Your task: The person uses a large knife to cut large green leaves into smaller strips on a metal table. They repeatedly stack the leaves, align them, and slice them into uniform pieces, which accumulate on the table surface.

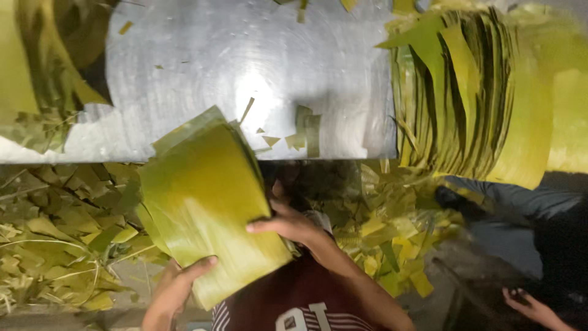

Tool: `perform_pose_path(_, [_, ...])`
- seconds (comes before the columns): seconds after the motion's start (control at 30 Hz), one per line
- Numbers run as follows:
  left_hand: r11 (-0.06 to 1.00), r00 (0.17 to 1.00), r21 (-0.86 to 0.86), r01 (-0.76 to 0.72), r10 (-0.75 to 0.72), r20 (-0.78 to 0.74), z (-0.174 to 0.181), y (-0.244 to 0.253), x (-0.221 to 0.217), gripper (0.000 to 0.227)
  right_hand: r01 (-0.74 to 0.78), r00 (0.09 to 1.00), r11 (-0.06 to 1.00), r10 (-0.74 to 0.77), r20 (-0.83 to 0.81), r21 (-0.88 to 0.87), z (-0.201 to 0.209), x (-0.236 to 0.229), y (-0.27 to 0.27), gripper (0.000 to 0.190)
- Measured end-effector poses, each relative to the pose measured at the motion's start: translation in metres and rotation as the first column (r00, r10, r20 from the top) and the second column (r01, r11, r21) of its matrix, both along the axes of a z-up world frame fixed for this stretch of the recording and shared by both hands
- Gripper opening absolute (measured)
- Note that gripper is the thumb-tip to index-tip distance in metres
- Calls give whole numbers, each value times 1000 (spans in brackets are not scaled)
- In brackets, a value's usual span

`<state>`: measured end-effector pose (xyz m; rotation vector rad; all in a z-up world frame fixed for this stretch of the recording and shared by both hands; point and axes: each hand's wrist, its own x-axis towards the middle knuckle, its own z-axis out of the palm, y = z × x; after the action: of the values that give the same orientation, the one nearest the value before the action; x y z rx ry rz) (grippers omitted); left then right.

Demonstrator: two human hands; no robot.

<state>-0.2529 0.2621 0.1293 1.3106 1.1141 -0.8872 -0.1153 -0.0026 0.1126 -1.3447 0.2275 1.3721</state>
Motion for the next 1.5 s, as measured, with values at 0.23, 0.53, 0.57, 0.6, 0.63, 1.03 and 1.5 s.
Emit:
perform_pose_path(0.23, [963,804,-56,264,-188,564,11,20,76,64,178,933,959,-93,347,-220,53,47,-12,126])
perform_pose_path(0.53, [921,930,-136,365,-368,5,-131,12,127,91,159,930,778,-324,-172,-608,-76,40,9,82])
perform_pose_path(0.57, [922,931,-140,362,-366,-1,-134,17,132,96,191,898,766,-388,-206,-613,-79,38,6,77])
perform_pose_path(0.6, [915,926,-164,370,-377,-13,-134,19,134,101,179,950,833,-284,-128,-523,-76,28,2,71])
perform_pose_path(0.63, [907,922,-188,376,-387,-25,-128,18,133,107,152,982,890,-185,-36,-429,-69,20,1,65])
perform_pose_path(1.03, [904,611,129,406,-374,697,-87,52,201,49,312,720,850,80,689,-425,-36,68,39,47])
perform_pose_path(1.5, [655,-39,687,314,-714,699,-214,67,272,39,620,667,691,-216,713,-372,-119,102,7,53])
